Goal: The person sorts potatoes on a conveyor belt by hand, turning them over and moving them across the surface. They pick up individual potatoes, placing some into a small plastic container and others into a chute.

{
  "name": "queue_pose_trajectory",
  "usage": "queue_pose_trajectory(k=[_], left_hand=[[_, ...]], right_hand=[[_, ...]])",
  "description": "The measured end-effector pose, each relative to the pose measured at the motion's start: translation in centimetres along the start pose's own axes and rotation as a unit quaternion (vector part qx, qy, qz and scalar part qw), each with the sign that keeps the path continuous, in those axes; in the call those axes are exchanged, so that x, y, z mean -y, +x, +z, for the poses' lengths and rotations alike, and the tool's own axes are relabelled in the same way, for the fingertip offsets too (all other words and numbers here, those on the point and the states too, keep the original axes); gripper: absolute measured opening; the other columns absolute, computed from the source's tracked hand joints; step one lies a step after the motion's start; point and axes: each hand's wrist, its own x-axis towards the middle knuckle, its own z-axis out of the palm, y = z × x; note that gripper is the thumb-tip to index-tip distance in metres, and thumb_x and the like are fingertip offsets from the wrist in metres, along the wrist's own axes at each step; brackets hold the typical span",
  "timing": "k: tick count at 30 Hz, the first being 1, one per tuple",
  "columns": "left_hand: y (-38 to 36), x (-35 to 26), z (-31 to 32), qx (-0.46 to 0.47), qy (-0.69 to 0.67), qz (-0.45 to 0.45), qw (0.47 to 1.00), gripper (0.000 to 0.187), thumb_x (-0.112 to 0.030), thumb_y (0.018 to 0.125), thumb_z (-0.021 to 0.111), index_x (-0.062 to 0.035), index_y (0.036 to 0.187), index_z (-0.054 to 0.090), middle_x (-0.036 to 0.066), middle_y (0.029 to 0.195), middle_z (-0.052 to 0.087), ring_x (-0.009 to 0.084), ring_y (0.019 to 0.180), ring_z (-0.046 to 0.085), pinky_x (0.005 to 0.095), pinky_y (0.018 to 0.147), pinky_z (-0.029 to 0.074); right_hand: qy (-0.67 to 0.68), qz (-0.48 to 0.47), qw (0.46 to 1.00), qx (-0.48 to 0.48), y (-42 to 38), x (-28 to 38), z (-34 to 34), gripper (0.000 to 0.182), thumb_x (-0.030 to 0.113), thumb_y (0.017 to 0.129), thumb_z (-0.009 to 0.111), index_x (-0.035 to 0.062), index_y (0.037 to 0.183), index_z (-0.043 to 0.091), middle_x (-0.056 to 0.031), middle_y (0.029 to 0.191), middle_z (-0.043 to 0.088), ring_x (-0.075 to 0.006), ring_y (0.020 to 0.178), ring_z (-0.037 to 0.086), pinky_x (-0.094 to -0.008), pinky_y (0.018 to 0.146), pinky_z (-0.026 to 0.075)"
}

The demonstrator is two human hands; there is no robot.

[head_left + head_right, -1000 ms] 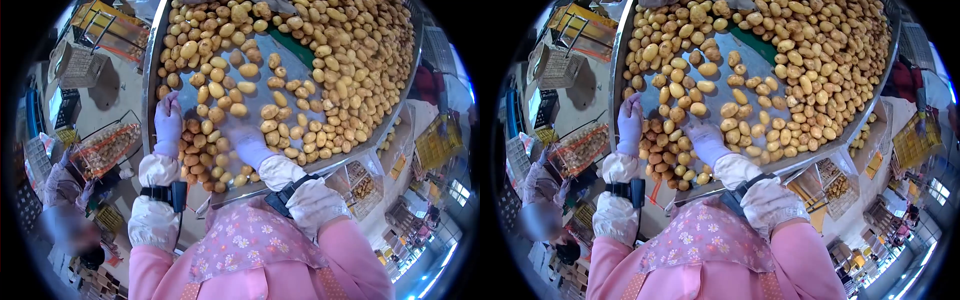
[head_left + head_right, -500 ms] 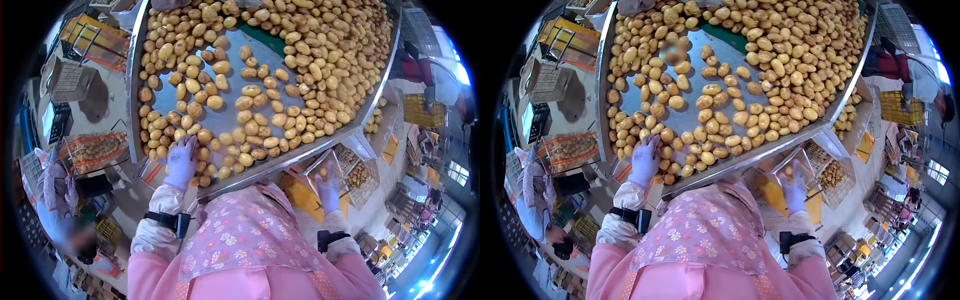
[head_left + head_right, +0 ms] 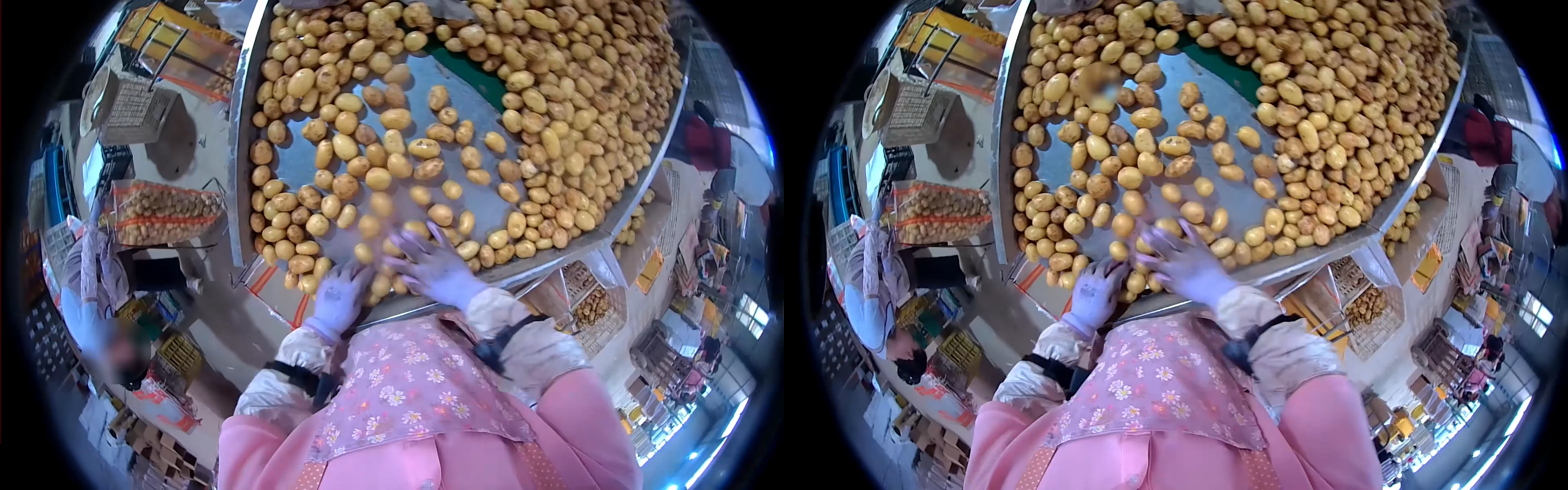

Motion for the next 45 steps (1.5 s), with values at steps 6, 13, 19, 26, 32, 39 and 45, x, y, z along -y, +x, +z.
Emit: queue_pose_trajectory(k=[6, 13, 19, 26, 32, 39, 45], left_hand=[[0.8, 6.8, -7.2, -0.149, -0.118, -0.128, 0.973, 0.022, -0.009, 0.095, 0.061, -0.0028, 0.116, 0.066, 0.016, 0.108, 0.063, 0.0342, 0.101, 0.061, 0.0436, 0.091, 0.049], [19.7, 11.2, -12.6, -0.350, -0.491, -0.192, 0.774, 0.019, -0.014, 0.103, 0.059, -0.0032, 0.117, 0.064, -0.002, 0.077, 0.056, 0.0062, 0.063, 0.048, 0.0234, 0.058, 0.041], [15.1, 10.1, -11.2, -0.267, -0.285, -0.159, 0.907, 0.014, -0.017, 0.096, 0.070, -0.0054, 0.098, 0.063, 0.005, 0.078, 0.062, 0.0170, 0.067, 0.060, 0.0323, 0.062, 0.048], [6.3, 6.6, -6.1, -0.119, 0.077, -0.128, 0.982, 0.032, -0.007, 0.086, 0.067, -0.0125, 0.117, 0.068, 0.013, 0.118, 0.066, 0.0363, 0.102, 0.066, 0.0453, 0.087, 0.055], [9.4, 6.7, -6.1, -0.098, 0.100, -0.128, 0.982, 0.032, -0.013, 0.090, 0.066, -0.0118, 0.122, 0.068, 0.014, 0.117, 0.068, 0.0357, 0.096, 0.069, 0.0449, 0.082, 0.056], [5.8, -8.2, -4.6, 0.202, -0.152, 0.014, 0.967, 0.046, -0.032, 0.096, 0.068, -0.0173, 0.139, 0.062, 0.016, 0.103, 0.073, 0.0358, 0.092, 0.072, 0.0449, 0.082, 0.056], [5.6, -3.5, -1.5, -0.010, -0.156, -0.084, 0.984, 0.038, -0.024, 0.095, 0.067, -0.0079, 0.129, 0.068, 0.018, 0.110, 0.072, 0.0348, 0.097, 0.071, 0.0433, 0.082, 0.056]], right_hand=[[-0.215, 0.099, 0.965, -0.115, 10.2, -13.4, -7.1, 0.063, 0.044, 0.095, 0.060, 0.0236, 0.153, 0.045, -0.0199, 0.161, 0.036, -0.0450, 0.147, 0.032, -0.0703, 0.113, 0.026], [-0.105, 0.148, 0.968, -0.172, 27.4, -6.4, -8.9, 0.062, 0.061, 0.093, 0.060, 0.0322, 0.146, 0.050, -0.0071, 0.162, 0.035, -0.0435, 0.152, 0.023, -0.0734, 0.113, 0.027], [-0.040, 0.029, 0.998, -0.049, 9.4, -3.0, -4.6, 0.054, 0.040, 0.090, 0.067, 0.0290, 0.142, 0.057, -0.0097, 0.157, 0.041, -0.0393, 0.147, 0.032, -0.0657, 0.117, 0.024], [-0.071, 0.222, 0.971, -0.049, -3.4, -2.1, -5.2, 0.051, 0.029, 0.094, 0.061, 0.0197, 0.143, 0.056, -0.0182, 0.157, 0.041, -0.0451, 0.145, 0.034, -0.0627, 0.119, 0.023], [0.437, 0.170, 0.881, -0.063, -0.8, 3.8, -5.5, 0.046, 0.027, 0.099, 0.058, 0.0091, 0.142, 0.057, -0.0192, 0.147, 0.048, -0.0360, 0.130, 0.051, -0.0435, 0.109, 0.042], [0.630, 0.251, 0.724, -0.125, -4.3, 5.2, -1.9, 0.042, 0.031, 0.110, 0.048, 0.0059, 0.144, 0.051, -0.0075, 0.111, 0.062, -0.0158, 0.097, 0.061, -0.0289, 0.086, 0.050], [0.560, 0.416, 0.638, -0.325, -22.1, -2.0, -2.1, 0.036, 0.013, 0.100, 0.058, 0.0022, 0.135, 0.057, -0.0068, 0.100, 0.065, -0.0171, 0.087, 0.062, -0.0277, 0.077, 0.052]])
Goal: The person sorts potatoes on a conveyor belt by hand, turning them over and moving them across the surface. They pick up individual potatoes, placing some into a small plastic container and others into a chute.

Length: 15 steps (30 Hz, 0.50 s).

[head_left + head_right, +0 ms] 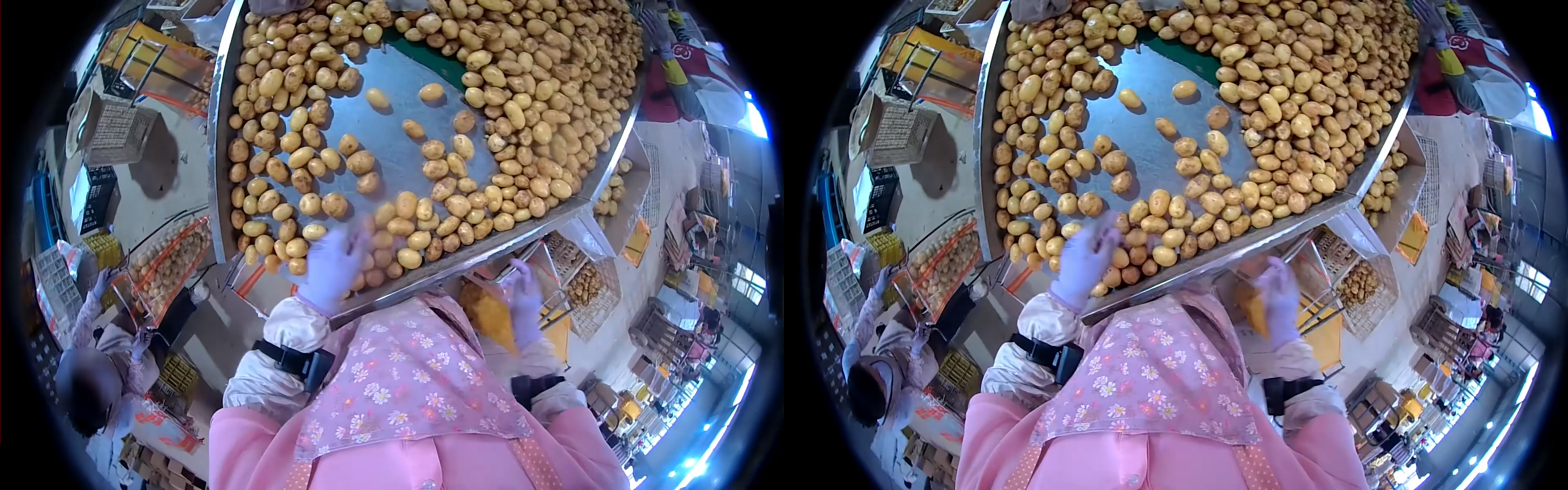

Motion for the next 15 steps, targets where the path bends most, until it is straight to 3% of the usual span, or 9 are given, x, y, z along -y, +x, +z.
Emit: queue_pose_trajectory(k=[1, 2, 4, 5, 9, 11, 13, 14, 15], left_hand=[[0.6, -0.7, -1.1, -0.046, 0.032, -0.003, 0.998, 0.039, -0.022, 0.093, 0.068, -0.0085, 0.130, 0.068, 0.019, 0.117, 0.071, 0.0351, 0.101, 0.070, 0.0421, 0.084, 0.056], [0.6, -0.4, -0.5, -0.047, 0.031, -0.002, 0.998, 0.039, -0.022, 0.093, 0.068, -0.0085, 0.130, 0.068, 0.019, 0.117, 0.071, 0.0351, 0.101, 0.070, 0.0421, 0.084, 0.056], [0.6, 0.7, 0.6, -0.013, 0.135, 0.101, 0.986, 0.044, -0.022, 0.089, 0.070, -0.0133, 0.132, 0.067, 0.021, 0.129, 0.066, 0.0366, 0.115, 0.065, 0.0461, 0.100, 0.050], [-0.8, -1.3, 1.6, 0.012, 0.220, 0.156, 0.963, 0.046, -0.027, 0.086, 0.072, -0.0180, 0.131, 0.068, 0.022, 0.137, 0.059, 0.0385, 0.125, 0.057, 0.0554, 0.114, 0.038], [-2.0, 0.5, 3.2, 0.040, 0.176, 0.172, 0.968, 0.045, -0.033, 0.084, 0.073, -0.0206, 0.127, 0.069, 0.021, 0.146, 0.051, 0.0413, 0.132, 0.050, 0.0607, 0.117, 0.030], [-2.4, 3.1, 1.4, 0.053, 0.160, 0.190, 0.967, 0.045, -0.033, 0.084, 0.073, -0.0205, 0.127, 0.069, 0.020, 0.146, 0.050, 0.0420, 0.131, 0.049, 0.0603, 0.116, 0.031], [-3.5, 6.4, -1.5, 0.028, 0.161, 0.144, 0.976, 0.043, -0.029, 0.083, 0.073, -0.0199, 0.125, 0.070, 0.020, 0.143, 0.052, 0.0416, 0.132, 0.049, 0.0592, 0.116, 0.034], [-3.8, 7.6, -2.9, 0.027, 0.160, 0.139, 0.977, 0.043, -0.029, 0.083, 0.073, -0.0199, 0.125, 0.070, 0.020, 0.143, 0.052, 0.0416, 0.132, 0.049, 0.0592, 0.116, 0.034], [-4.4, 8.5, -4.1, 0.059, 0.167, 0.148, 0.973, 0.042, -0.027, 0.083, 0.073, -0.0185, 0.124, 0.070, 0.020, 0.142, 0.053, 0.0415, 0.129, 0.051, 0.0583, 0.112, 0.036]], right_hand=[[-0.460, -0.103, 0.882, 0.006, 0.4, 0.2, -4.2, 0.043, 0.018, 0.098, 0.061, 0.0075, 0.140, 0.056, -0.0156, 0.125, 0.063, -0.0262, 0.112, 0.063, -0.0387, 0.094, 0.052], [-0.742, -0.098, 0.662, -0.024, 0.2, -0.2, -6.7, 0.050, 0.024, 0.095, 0.063, 0.0108, 0.142, 0.055, -0.0204, 0.146, 0.050, -0.0367, 0.133, 0.052, -0.0501, 0.109, 0.043], [-0.711, -0.150, 0.682, -0.082, 2.2, 3.5, -4.7, 0.052, 0.026, 0.094, 0.064, 0.0109, 0.143, 0.055, -0.0208, 0.152, 0.045, -0.0394, 0.138, 0.045, -0.0513, 0.113, 0.038], [-0.673, -0.198, 0.699, -0.140, 3.7, 5.3, -2.6, 0.054, 0.027, 0.094, 0.064, 0.0110, 0.145, 0.054, -0.0212, 0.157, 0.039, -0.0420, 0.144, 0.039, -0.0525, 0.117, 0.034], [-0.419, -0.298, 0.852, -0.097, 10.9, 4.8, 12.1, 0.061, 0.034, 0.095, 0.064, 0.0114, 0.150, 0.049, -0.0268, 0.160, 0.032, -0.0440, 0.150, 0.027, -0.0553, 0.120, 0.029], [-0.689, -0.160, 0.706, -0.036, 8.5, 5.6, 20.9, 0.062, 0.041, 0.095, 0.062, 0.0164, 0.150, 0.048, -0.0283, 0.161, 0.025, -0.0455, 0.151, 0.022, -0.0649, 0.116, 0.029], [-0.594, -0.341, 0.720, 0.107, 8.2, 1.3, 22.3, 0.063, 0.048, 0.094, 0.058, 0.0204, 0.150, 0.048, -0.0213, 0.161, 0.030, -0.0449, 0.153, 0.019, -0.0679, 0.117, 0.023], [-0.594, -0.341, 0.719, 0.112, 9.2, 1.5, 22.3, 0.063, 0.048, 0.094, 0.058, 0.0204, 0.150, 0.048, -0.0213, 0.161, 0.030, -0.0449, 0.153, 0.019, -0.0679, 0.117, 0.023], [-0.565, -0.437, 0.651, 0.257, 10.7, 2.0, 20.8, 0.064, 0.049, 0.094, 0.057, 0.0222, 0.151, 0.047, -0.0165, 0.161, 0.033, -0.0440, 0.153, 0.019, -0.0664, 0.119, 0.021]])
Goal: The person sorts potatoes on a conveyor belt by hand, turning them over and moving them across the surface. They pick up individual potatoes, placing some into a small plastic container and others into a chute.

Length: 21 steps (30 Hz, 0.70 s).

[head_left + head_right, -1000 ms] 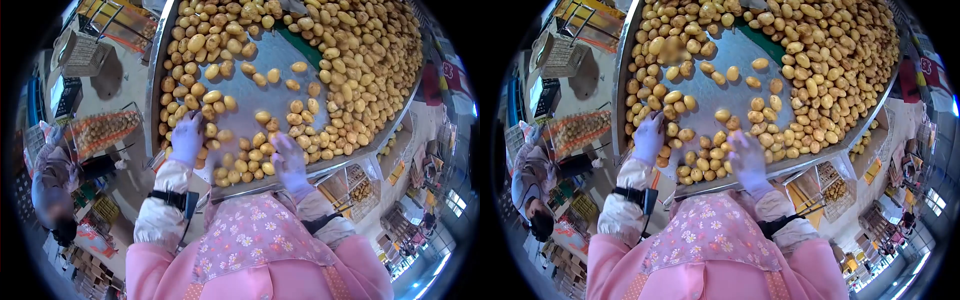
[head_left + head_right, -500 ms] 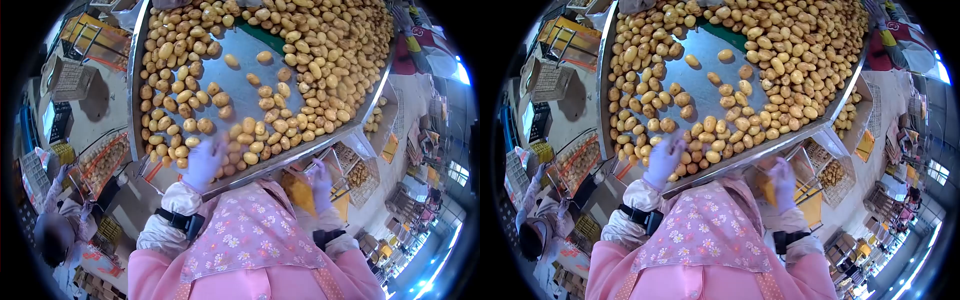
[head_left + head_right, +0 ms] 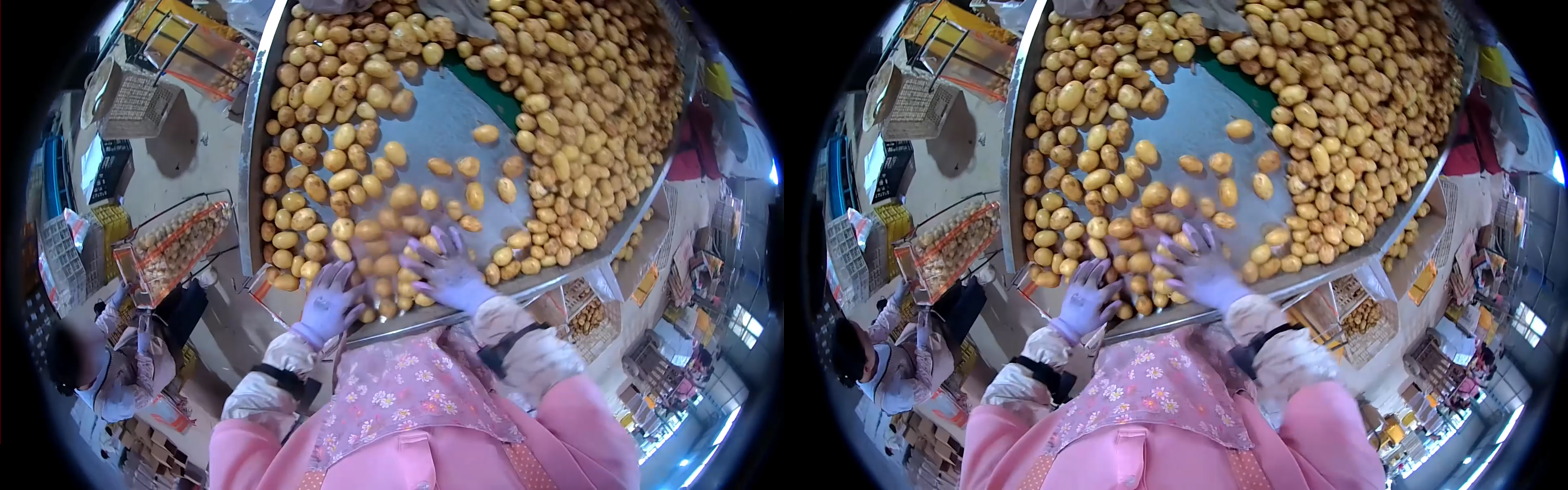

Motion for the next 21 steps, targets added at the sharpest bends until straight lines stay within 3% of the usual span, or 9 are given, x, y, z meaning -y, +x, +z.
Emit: queue_pose_trajectory(k=[1, 3, 4, 6, 10, 11, 12, 16, 21], left_hand=[[-0.3, 1.0, -0.8, 0.030, 0.003, 0.018, 0.999, 0.041, -0.025, 0.083, 0.073, -0.0171, 0.123, 0.070, 0.019, 0.141, 0.054, 0.0414, 0.126, 0.053, 0.0575, 0.109, 0.039], [1.0, 3.5, -2.8, -0.041, 0.005, 0.022, 0.999, 0.036, -0.022, 0.084, 0.072, -0.0139, 0.119, 0.070, 0.018, 0.138, 0.056, 0.0404, 0.125, 0.054, 0.0556, 0.106, 0.041], [2.0, 4.1, -4.0, -0.102, 0.008, 0.030, 0.994, 0.031, -0.018, 0.084, 0.071, -0.0108, 0.114, 0.070, 0.017, 0.134, 0.059, 0.0395, 0.124, 0.055, 0.0537, 0.103, 0.043], [8.6, 5.9, -8.9, -0.145, -0.011, -0.029, 0.989, 0.027, -0.012, 0.085, 0.069, -0.0082, 0.112, 0.069, 0.017, 0.131, 0.062, 0.0390, 0.118, 0.058, 0.0529, 0.097, 0.045], [22.0, 12.4, -13.2, -0.353, 0.004, -0.070, 0.933, 0.034, -0.022, 0.102, 0.057, -0.0040, 0.130, 0.066, 0.020, 0.137, 0.062, 0.0384, 0.128, 0.056, 0.0453, 0.108, 0.045], [25.1, 14.7, -13.1, -0.377, -0.034, -0.077, 0.923, 0.036, -0.027, 0.103, 0.057, -0.0040, 0.129, 0.067, 0.020, 0.133, 0.064, 0.0376, 0.128, 0.058, 0.0426, 0.110, 0.044], [26.8, 16.1, -12.5, -0.368, -0.074, -0.109, 0.921, 0.036, -0.028, 0.100, 0.062, -0.0058, 0.127, 0.068, 0.019, 0.126, 0.068, 0.0387, 0.120, 0.061, 0.0429, 0.107, 0.046], [25.9, 11.7, -9.2, -0.257, 0.074, -0.127, 0.955, 0.038, -0.031, 0.088, 0.065, -0.0110, 0.120, 0.071, 0.018, 0.118, 0.069, 0.0363, 0.106, 0.065, 0.0452, 0.087, 0.053], [15.1, -1.3, -1.9, -0.183, 0.017, -0.074, 0.980, 0.057, -0.030, 0.086, 0.067, -0.0184, 0.141, 0.058, 0.021, 0.142, 0.051, 0.0390, 0.138, 0.044, 0.0599, 0.117, 0.030]], right_hand=[[0.020, -0.179, 0.983, 0.043, 0.0, -1.9, -0.5, 0.064, 0.050, 0.093, 0.056, 0.0241, 0.151, 0.047, -0.0116, 0.160, 0.036, -0.0432, 0.153, 0.020, -0.0650, 0.120, 0.019], [-0.033, 0.044, 0.977, 0.206, 6.0, -5.5, -4.3, 0.064, 0.051, 0.093, 0.056, 0.0234, 0.151, 0.048, -0.0101, 0.158, 0.039, -0.0422, 0.152, 0.022, -0.0655, 0.121, 0.016], [-0.181, 0.018, 0.983, -0.001, 10.1, -7.2, -6.5, 0.067, 0.056, 0.094, 0.055, 0.0200, 0.150, 0.049, -0.0159, 0.158, 0.038, -0.0415, 0.151, 0.025, -0.0650, 0.120, 0.018], [-0.038, -0.020, 0.977, -0.208, 19.9, -11.2, -8.8, 0.063, 0.053, 0.094, 0.058, 0.0203, 0.147, 0.051, -0.0255, 0.153, 0.041, -0.0471, 0.140, 0.040, -0.0645, 0.116, 0.027], [0.125, -0.062, 0.970, -0.201, 37.1, -7.1, -10.3, 0.047, 0.053, 0.098, 0.060, 0.0371, 0.142, 0.056, -0.0116, 0.153, 0.048, -0.0401, 0.136, 0.050, -0.0577, 0.109, 0.042], [-0.018, -0.009, 0.980, -0.197, 38.2, -4.6, -9.2, 0.050, 0.047, 0.092, 0.059, 0.0232, 0.136, 0.060, -0.0258, 0.147, 0.050, -0.0474, 0.133, 0.047, -0.0553, 0.107, 0.044], [-0.122, 0.047, 0.966, -0.224, 38.2, -2.3, -7.3, 0.052, 0.056, 0.095, 0.061, 0.0362, 0.142, 0.056, -0.0093, 0.154, 0.048, -0.0353, 0.143, 0.043, -0.0617, 0.113, 0.034], [-0.062, -0.128, 0.985, -0.100, 28.6, -3.2, -4.9, 0.054, 0.054, 0.090, 0.066, 0.0294, 0.137, 0.060, -0.0074, 0.151, 0.050, -0.0318, 0.146, 0.036, -0.0611, 0.115, 0.027], [-0.074, 0.088, 0.992, -0.052, 11.0, -8.0, -6.8, 0.066, 0.047, 0.089, 0.066, 0.0231, 0.149, 0.052, -0.0162, 0.158, 0.039, -0.0407, 0.145, 0.035, -0.0603, 0.118, 0.024]])
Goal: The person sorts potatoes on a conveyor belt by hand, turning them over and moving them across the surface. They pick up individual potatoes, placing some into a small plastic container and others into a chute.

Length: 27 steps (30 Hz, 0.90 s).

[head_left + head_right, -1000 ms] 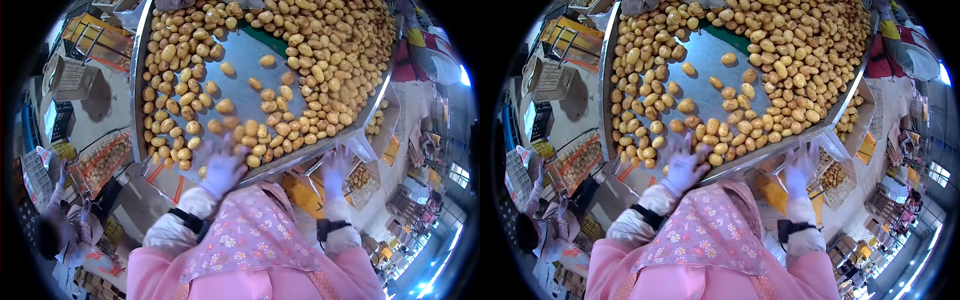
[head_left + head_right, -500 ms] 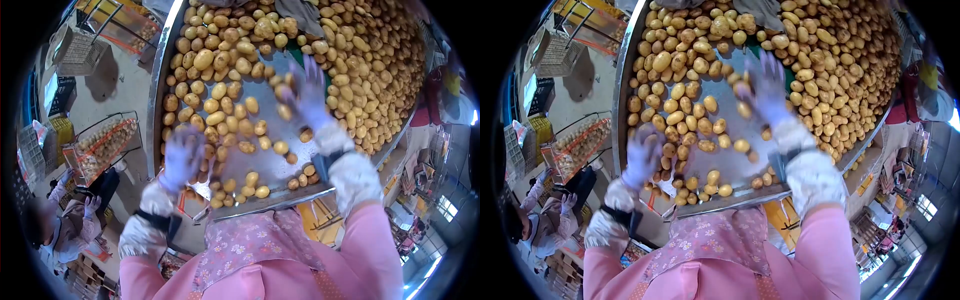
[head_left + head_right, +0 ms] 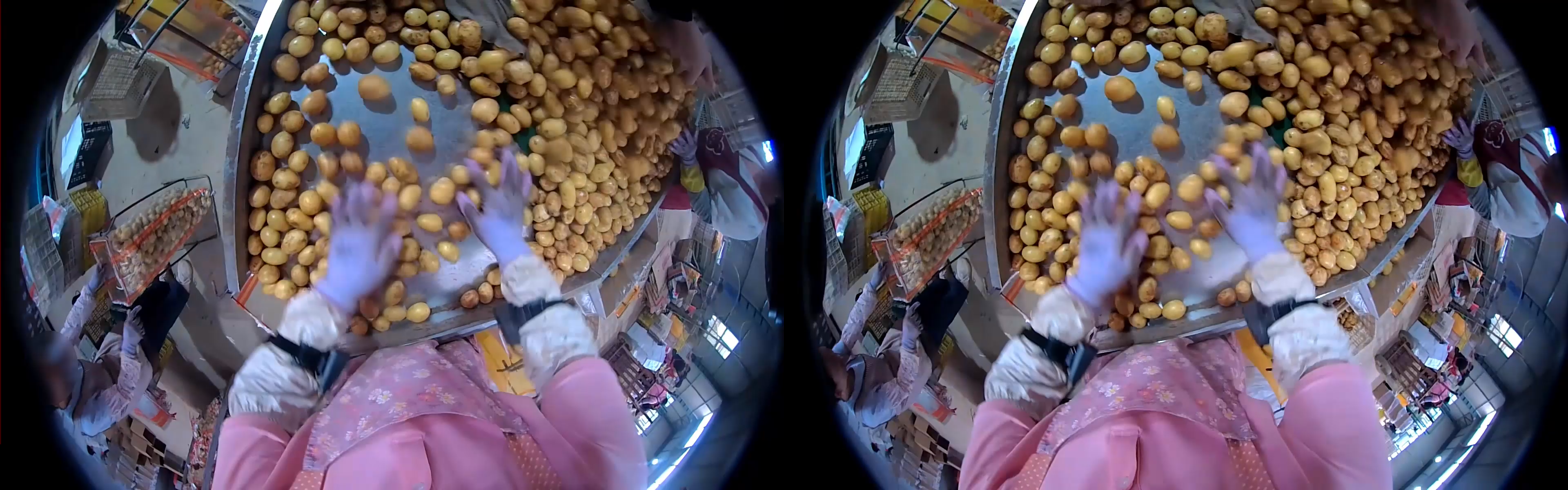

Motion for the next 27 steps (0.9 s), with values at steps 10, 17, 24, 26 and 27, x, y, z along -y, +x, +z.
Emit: queue_pose_trajectory(k=[10, 17, 24, 26, 27], left_hand=[[-12.9, 0.3, -1.6, 0.225, 0.034, 0.084, 0.970, 0.053, -0.011, 0.086, 0.060, -0.0342, 0.133, 0.065, 0.009, 0.145, 0.054, 0.0302, 0.139, 0.048, 0.0518, 0.119, 0.032], [-14.8, 2.4, -3.2, 0.089, 0.012, -0.021, 0.996, 0.052, -0.010, 0.081, 0.065, -0.0137, 0.133, 0.065, 0.014, 0.136, 0.061, 0.0356, 0.127, 0.055, 0.0520, 0.111, 0.038], [-3.8, -0.4, -1.1, -0.036, -0.012, -0.011, 0.999, 0.050, -0.008, 0.084, 0.064, -0.0127, 0.134, 0.062, 0.017, 0.127, 0.065, 0.0378, 0.116, 0.061, 0.0506, 0.099, 0.048], [-2.0, 0.2, 0.1, 0.025, 0.022, -0.018, 0.999, 0.049, -0.008, 0.084, 0.064, -0.0132, 0.133, 0.061, 0.016, 0.124, 0.065, 0.0372, 0.113, 0.062, 0.0494, 0.095, 0.050], [-1.4, 0.1, 0.2, 0.089, 0.061, -0.027, 0.994, 0.049, -0.008, 0.083, 0.064, -0.0138, 0.132, 0.061, 0.016, 0.121, 0.066, 0.0366, 0.109, 0.063, 0.0482, 0.091, 0.053]], right_hand=[[-0.104, 0.039, 0.972, 0.209, -16.2, -2.4, -2.3, 0.063, 0.047, 0.095, 0.057, 0.0217, 0.153, 0.046, -0.0221, 0.165, 0.025, -0.0491, 0.149, 0.027, -0.0670, 0.120, 0.016], [-0.101, 0.299, 0.945, -0.091, -5.2, -1.8, 4.3, 0.070, 0.058, 0.102, 0.045, 0.0254, 0.161, 0.028, -0.0364, 0.161, 0.021, -0.0506, 0.150, 0.023, -0.0648, 0.119, 0.016], [0.059, 0.005, 0.996, 0.060, -15.8, 6.4, 0.6, 0.060, 0.035, 0.091, 0.065, 0.0182, 0.147, 0.050, -0.0155, 0.152, 0.046, -0.0438, 0.144, 0.035, -0.0604, 0.115, 0.032], [0.079, 0.024, 0.994, 0.068, -19.1, 6.5, -1.3, 0.058, 0.032, 0.090, 0.066, 0.0166, 0.144, 0.053, -0.0155, 0.149, 0.049, -0.0436, 0.141, 0.040, -0.0581, 0.113, 0.036], [0.105, 0.041, 0.991, 0.077, -19.9, 6.2, -1.9, 0.056, 0.029, 0.089, 0.067, 0.0150, 0.142, 0.055, -0.0155, 0.147, 0.052, -0.0434, 0.137, 0.045, -0.0558, 0.111, 0.040]])
